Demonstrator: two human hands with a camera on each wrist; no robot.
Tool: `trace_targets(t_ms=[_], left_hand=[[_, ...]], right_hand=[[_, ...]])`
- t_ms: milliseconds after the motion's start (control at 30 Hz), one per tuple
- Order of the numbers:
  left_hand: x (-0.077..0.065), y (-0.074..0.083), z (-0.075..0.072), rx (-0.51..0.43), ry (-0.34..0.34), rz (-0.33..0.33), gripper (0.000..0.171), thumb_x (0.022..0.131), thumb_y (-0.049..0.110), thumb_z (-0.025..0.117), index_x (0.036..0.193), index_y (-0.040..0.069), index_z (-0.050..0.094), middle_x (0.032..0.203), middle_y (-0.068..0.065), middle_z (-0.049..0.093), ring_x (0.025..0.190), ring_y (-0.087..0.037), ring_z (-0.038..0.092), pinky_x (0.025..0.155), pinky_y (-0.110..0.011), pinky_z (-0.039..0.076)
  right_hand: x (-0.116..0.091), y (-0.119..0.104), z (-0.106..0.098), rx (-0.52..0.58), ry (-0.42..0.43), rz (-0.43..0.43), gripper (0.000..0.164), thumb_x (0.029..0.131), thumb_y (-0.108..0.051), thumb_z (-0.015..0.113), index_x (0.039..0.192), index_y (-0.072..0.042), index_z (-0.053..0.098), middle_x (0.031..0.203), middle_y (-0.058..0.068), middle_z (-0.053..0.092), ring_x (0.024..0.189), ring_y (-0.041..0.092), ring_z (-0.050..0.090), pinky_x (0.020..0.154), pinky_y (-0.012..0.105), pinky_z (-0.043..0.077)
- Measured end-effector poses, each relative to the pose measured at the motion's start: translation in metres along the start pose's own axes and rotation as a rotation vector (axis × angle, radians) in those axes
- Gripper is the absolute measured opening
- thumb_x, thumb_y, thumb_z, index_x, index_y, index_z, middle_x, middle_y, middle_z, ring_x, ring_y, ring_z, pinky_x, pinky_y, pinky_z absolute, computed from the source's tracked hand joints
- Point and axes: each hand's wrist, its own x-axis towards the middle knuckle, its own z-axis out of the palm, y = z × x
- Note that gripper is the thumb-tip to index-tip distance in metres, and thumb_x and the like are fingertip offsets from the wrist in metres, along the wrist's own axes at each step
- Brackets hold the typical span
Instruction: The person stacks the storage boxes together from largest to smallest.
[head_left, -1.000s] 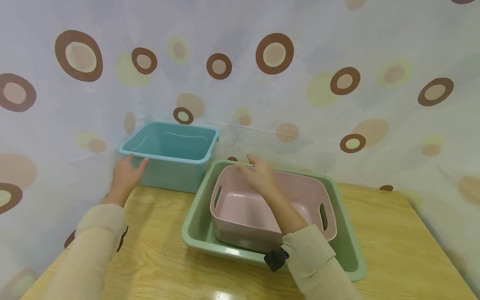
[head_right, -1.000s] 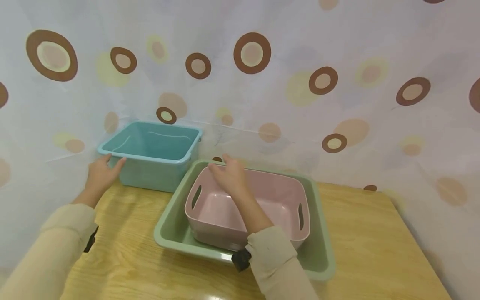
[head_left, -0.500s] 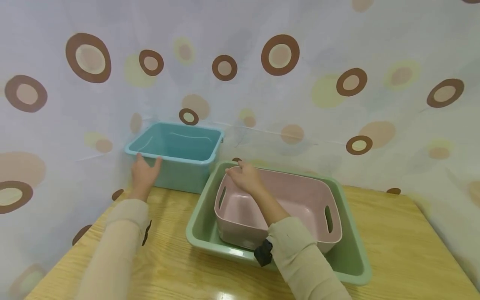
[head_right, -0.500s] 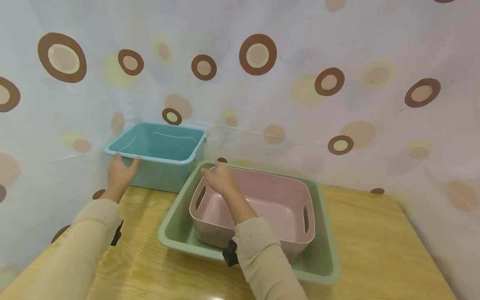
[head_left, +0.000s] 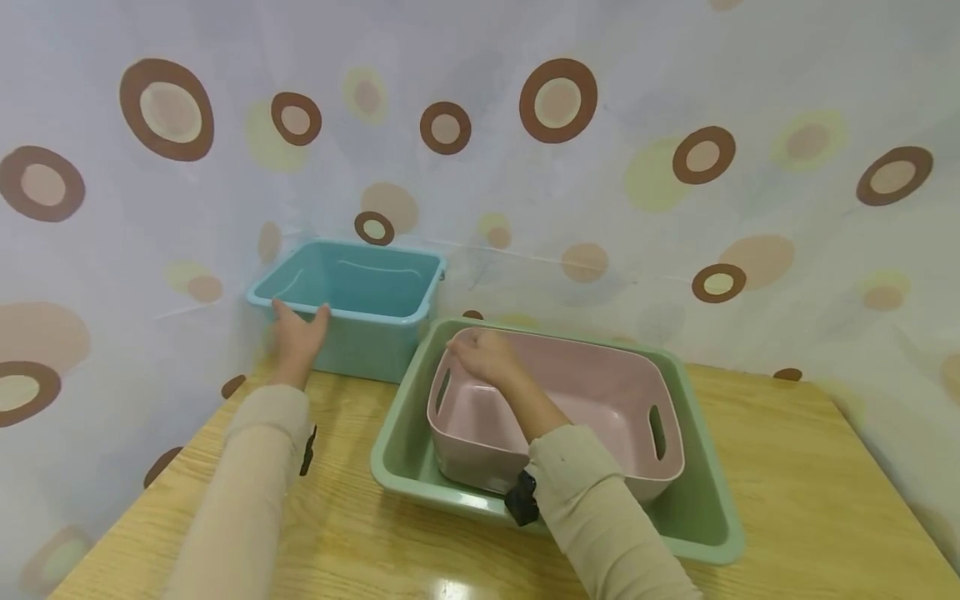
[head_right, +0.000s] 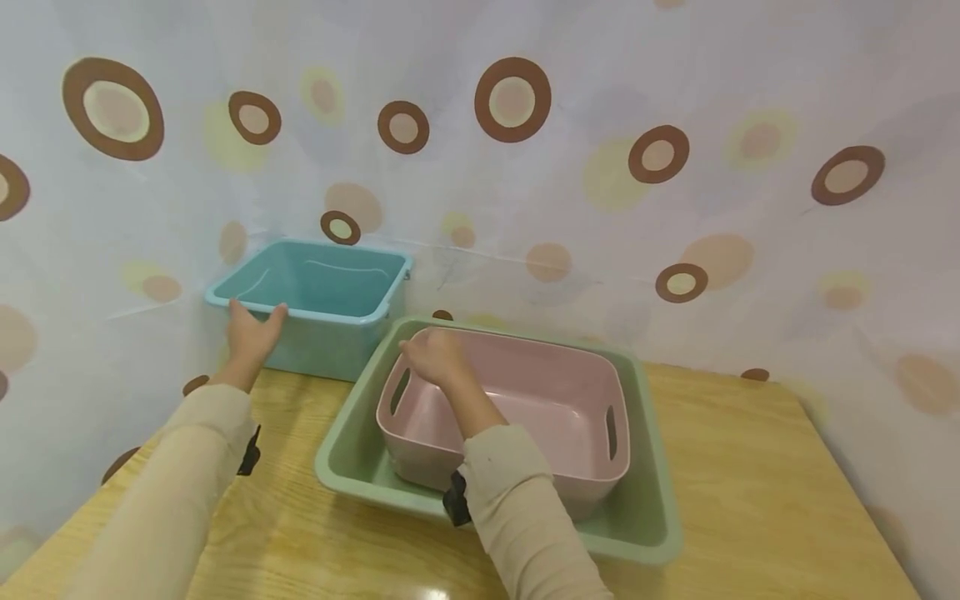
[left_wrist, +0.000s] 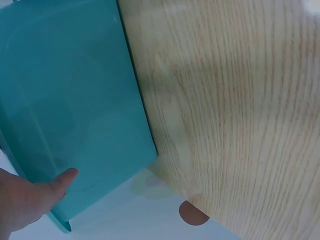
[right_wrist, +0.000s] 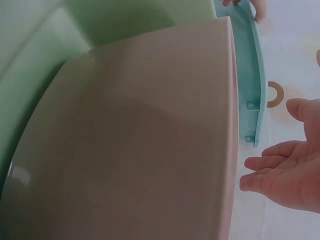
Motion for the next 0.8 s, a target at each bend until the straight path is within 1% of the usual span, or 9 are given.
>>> trace_targets(t_ms=[200,300,400,500,700,800], left_hand=[[-0.0004,0.0033,0.0021,-0.028,-0.023,-0.001,0.093,0.093,0.045,0.041,0.142,0.003,-0.026,0.153,-0.027,-0.006,0.142,-0.041,0.004,0.116,-0.05,0.014],[-0.0006,0.0027,0.0035,-0.035,-0.016,0.002,0.092,0.093,0.042,0.043,0.143,0.002,-0.024,0.153,-0.027,-0.006,0.142,-0.04,0.003,0.116,-0.049,0.013],[-0.0011,0.0033,0.003,-0.012,-0.012,0.006,0.09,0.094,0.04,0.043,0.144,0.001,-0.02,0.153,-0.026,-0.004,0.142,-0.039,0.004,0.117,-0.048,0.013],[-0.0009,0.0043,0.0024,0.029,-0.023,0.012,0.087,0.094,0.04,0.041,0.145,0.0,-0.017,0.153,-0.026,-0.002,0.142,-0.04,0.006,0.116,-0.049,0.016],[-0.0013,0.0055,-0.0001,0.083,-0.032,0.024,0.083,0.095,0.041,0.039,0.146,-0.002,-0.012,0.153,-0.028,0.003,0.141,-0.041,0.01,0.114,-0.051,0.02],[-0.0007,0.0052,-0.0011,0.132,-0.037,0.053,0.082,0.095,0.042,0.038,0.147,-0.003,-0.007,0.151,-0.031,0.009,0.139,-0.043,0.016,0.112,-0.052,0.023]], right_hand=[[0.0013,0.0029,0.0026,-0.038,0.008,-0.045,0.037,0.092,-0.03,0.049,0.11,0.001,0.06,0.127,0.022,0.056,0.123,0.036,0.049,0.1,0.046,0.042],[0.0005,0.0034,0.0033,-0.049,0.009,-0.055,0.034,0.092,-0.03,0.05,0.101,0.001,0.059,0.122,0.023,0.058,0.12,0.037,0.051,0.097,0.046,0.044],[-0.0005,0.0027,0.0037,-0.053,0.013,-0.067,0.029,0.091,-0.029,0.05,0.091,-0.001,0.058,0.112,0.022,0.062,0.112,0.035,0.055,0.092,0.045,0.046],[-0.0016,0.0022,0.0035,-0.042,0.012,-0.069,0.025,0.09,-0.027,0.05,0.086,-0.003,0.056,0.104,0.019,0.062,0.105,0.033,0.057,0.088,0.044,0.047],[-0.003,0.0013,0.0021,-0.018,-0.013,-0.059,0.023,0.091,-0.026,0.047,0.086,-0.005,0.055,0.1,0.017,0.061,0.1,0.03,0.056,0.087,0.043,0.046],[-0.0034,0.002,0.001,-0.019,-0.018,-0.057,0.025,0.091,-0.027,0.047,0.088,-0.004,0.056,0.103,0.018,0.061,0.103,0.031,0.056,0.088,0.044,0.046]])
